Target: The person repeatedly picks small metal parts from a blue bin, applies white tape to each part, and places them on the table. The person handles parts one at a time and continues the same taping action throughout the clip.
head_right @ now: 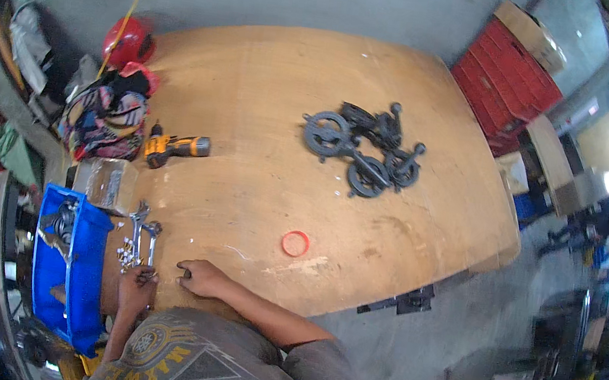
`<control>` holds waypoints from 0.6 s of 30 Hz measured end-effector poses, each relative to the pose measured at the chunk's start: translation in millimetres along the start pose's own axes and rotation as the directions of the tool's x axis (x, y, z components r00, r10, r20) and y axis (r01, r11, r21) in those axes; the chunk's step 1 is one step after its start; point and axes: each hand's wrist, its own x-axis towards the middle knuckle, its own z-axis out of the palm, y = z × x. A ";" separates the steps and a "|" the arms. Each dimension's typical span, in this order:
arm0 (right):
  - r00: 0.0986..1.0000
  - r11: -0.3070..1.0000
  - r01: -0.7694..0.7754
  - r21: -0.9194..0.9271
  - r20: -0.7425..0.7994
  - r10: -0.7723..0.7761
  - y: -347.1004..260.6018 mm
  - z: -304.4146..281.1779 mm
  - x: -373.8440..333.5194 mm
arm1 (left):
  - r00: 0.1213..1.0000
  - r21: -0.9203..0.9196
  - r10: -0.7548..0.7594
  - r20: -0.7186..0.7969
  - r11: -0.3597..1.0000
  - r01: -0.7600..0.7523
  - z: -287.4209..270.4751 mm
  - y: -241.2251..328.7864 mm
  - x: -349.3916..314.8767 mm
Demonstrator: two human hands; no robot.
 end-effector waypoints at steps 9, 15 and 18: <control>0.979 0.997 -0.067 -0.029 -0.195 0.060 28.5 -4.8 -22.8 | 0.999 -0.073 -0.018 -0.049 0.997 0.015 -3.0 -72.9 -20.3; 0.979 0.998 -0.058 -0.027 -0.197 0.052 28.8 30.7 -32.4 | 0.954 0.103 0.117 -0.277 0.990 -0.091 -24.7 -132.0 26.0; 0.985 0.995 -0.064 -0.079 -0.164 0.050 36.4 48.1 -43.5 | 0.934 0.227 0.111 -0.338 0.973 -0.034 -22.7 -161.7 52.4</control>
